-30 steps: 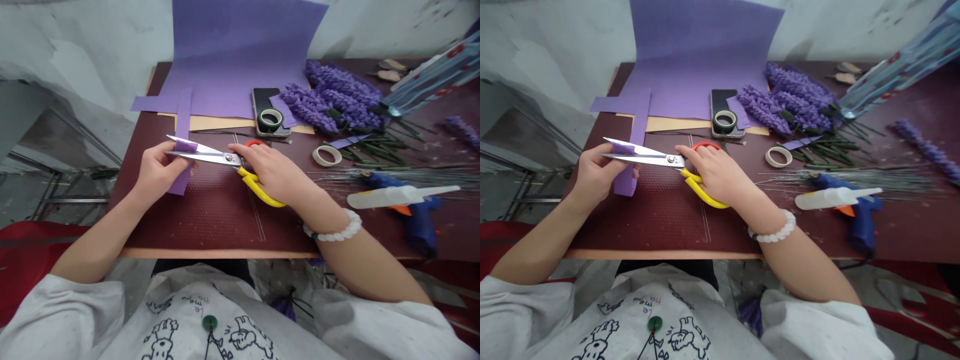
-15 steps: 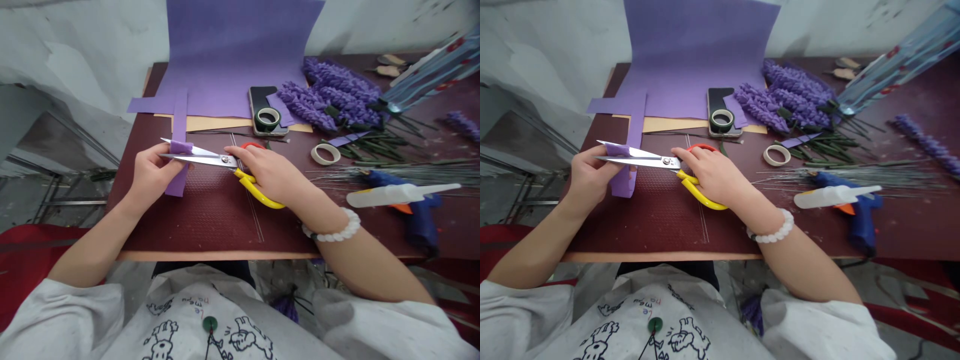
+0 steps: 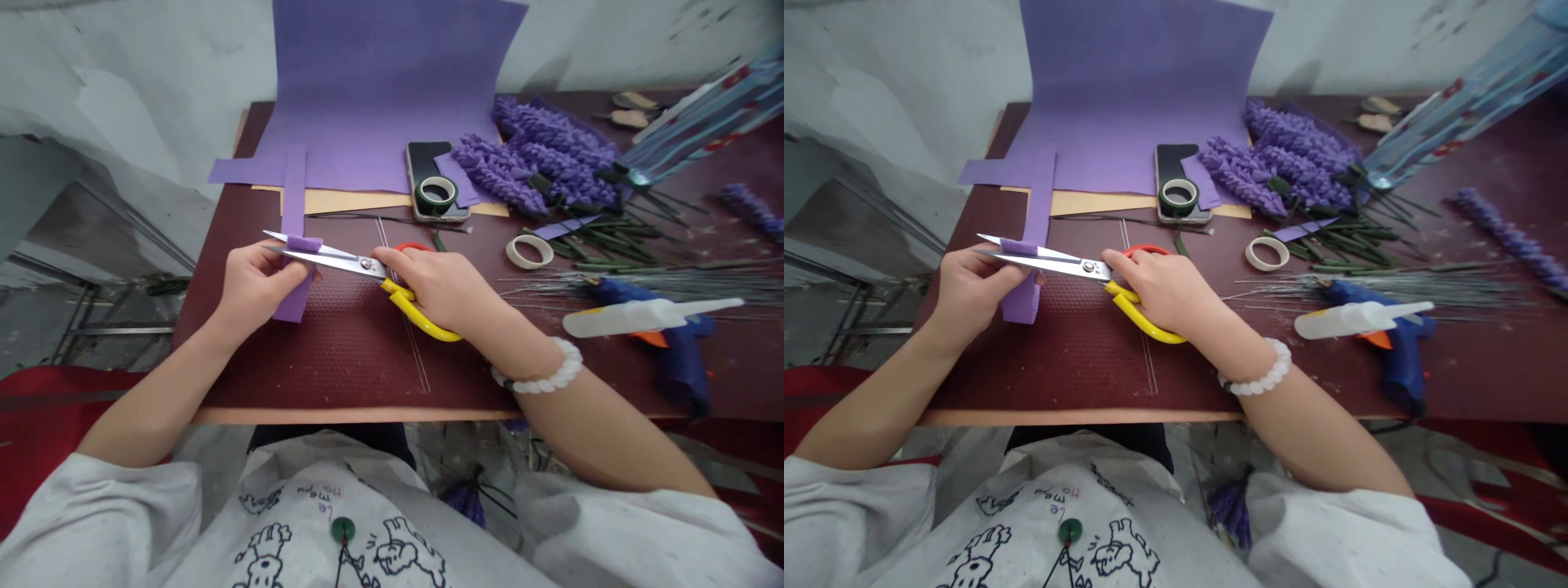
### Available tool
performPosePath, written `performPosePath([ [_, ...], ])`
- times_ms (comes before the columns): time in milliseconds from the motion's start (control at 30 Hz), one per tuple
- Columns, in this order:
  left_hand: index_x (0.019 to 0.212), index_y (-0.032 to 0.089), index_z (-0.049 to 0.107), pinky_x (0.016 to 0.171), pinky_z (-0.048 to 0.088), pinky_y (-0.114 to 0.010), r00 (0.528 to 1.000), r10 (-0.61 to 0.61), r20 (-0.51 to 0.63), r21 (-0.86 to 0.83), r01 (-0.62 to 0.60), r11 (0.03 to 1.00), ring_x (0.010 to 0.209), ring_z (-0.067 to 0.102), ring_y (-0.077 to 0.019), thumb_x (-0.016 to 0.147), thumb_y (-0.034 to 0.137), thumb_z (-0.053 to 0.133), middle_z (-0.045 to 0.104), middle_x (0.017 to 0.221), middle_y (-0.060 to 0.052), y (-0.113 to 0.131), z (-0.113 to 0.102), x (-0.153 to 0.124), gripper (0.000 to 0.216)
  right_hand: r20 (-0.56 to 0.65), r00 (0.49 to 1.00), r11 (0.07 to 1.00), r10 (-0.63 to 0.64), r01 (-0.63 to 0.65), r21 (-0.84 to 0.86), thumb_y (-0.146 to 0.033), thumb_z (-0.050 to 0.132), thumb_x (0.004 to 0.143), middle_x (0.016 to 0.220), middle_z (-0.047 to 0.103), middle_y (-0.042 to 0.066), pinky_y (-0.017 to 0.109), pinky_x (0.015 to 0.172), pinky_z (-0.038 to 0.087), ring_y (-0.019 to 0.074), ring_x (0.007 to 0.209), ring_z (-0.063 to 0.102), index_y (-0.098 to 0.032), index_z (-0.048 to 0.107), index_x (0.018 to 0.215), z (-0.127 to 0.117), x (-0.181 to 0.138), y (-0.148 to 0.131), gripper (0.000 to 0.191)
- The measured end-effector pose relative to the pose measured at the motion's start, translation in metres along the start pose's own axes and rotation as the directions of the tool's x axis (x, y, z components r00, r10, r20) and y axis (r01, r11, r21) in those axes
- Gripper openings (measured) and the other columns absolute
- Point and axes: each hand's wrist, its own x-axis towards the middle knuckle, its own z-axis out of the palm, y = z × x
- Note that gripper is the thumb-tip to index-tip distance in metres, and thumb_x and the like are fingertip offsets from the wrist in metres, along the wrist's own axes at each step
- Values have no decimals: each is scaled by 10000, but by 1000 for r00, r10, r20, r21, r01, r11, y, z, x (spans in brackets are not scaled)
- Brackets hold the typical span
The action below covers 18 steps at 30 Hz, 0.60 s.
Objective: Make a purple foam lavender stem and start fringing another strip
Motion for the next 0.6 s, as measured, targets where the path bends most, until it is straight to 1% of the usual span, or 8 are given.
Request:
performPosePath([
  [100,831,167,732,630,546,-273,1000,-9,30,-19,10,1000,647,651,-145,682,255,709,706,714,-21,2,-1,0,175,6,1000,1000,22,-22,-18,-341,362,897,913,659,113,310,556,299,242,719,572,-140,490,1271,0,0,0,444],
  [167,834,170,726,613,542,-272,998,-17,60,-28,19,999,637,647,-147,684,265,710,696,694,-21,4,-1,1,178,-22,1000,1000,13,-12,15,-353,351,906,948,645,116,313,589,340,246,759,574,-144,482,1286,1,1,0,453],
  [267,825,176,716,590,535,-262,996,-14,83,-42,18,999,607,638,-139,685,269,717,680,656,-11,4,-3,3,168,-103,994,995,-35,44,88,-361,341,913,1036,608,149,354,756,414,271,903,557,-114,438,1329,5,3,3,493],
  [300,826,178,715,587,534,-258,997,-4,78,-48,8,999,600,637,-136,684,267,719,679,651,-9,3,-4,3,168,-124,991,993,-51,64,104,-364,340,913,1054,596,161,376,809,416,280,945,543,-102,424,1340,6,3,4,508],
  [367,842,179,716,584,536,-252,998,22,50,-52,-20,998,602,642,-134,680,271,727,685,662,-9,1,-5,5,187,-147,986,988,-72,91,125,-371,343,911,1064,583,172,407,859,412,291,980,521,-95,408,1352,8,3,6,524],
  [500,873,182,721,579,541,-246,999,42,-7,-4,-42,999,645,663,-147,678,301,729,706,705,-20,-2,-7,5,228,-146,986,983,-78,100,152,-376,340,912,1040,585,157,405,842,420,281,935,522,-111,409,1351,8,3,7,517],
  [600,842,188,727,585,542,-242,999,46,-23,35,-46,998,663,666,-150,668,283,730,710,715,-18,-1,-5,3,198,-131,989,986,-69,88,144,-380,341,913,1015,599,150,385,802,422,274,905,535,-114,425,1341,7,3,5,510],
])
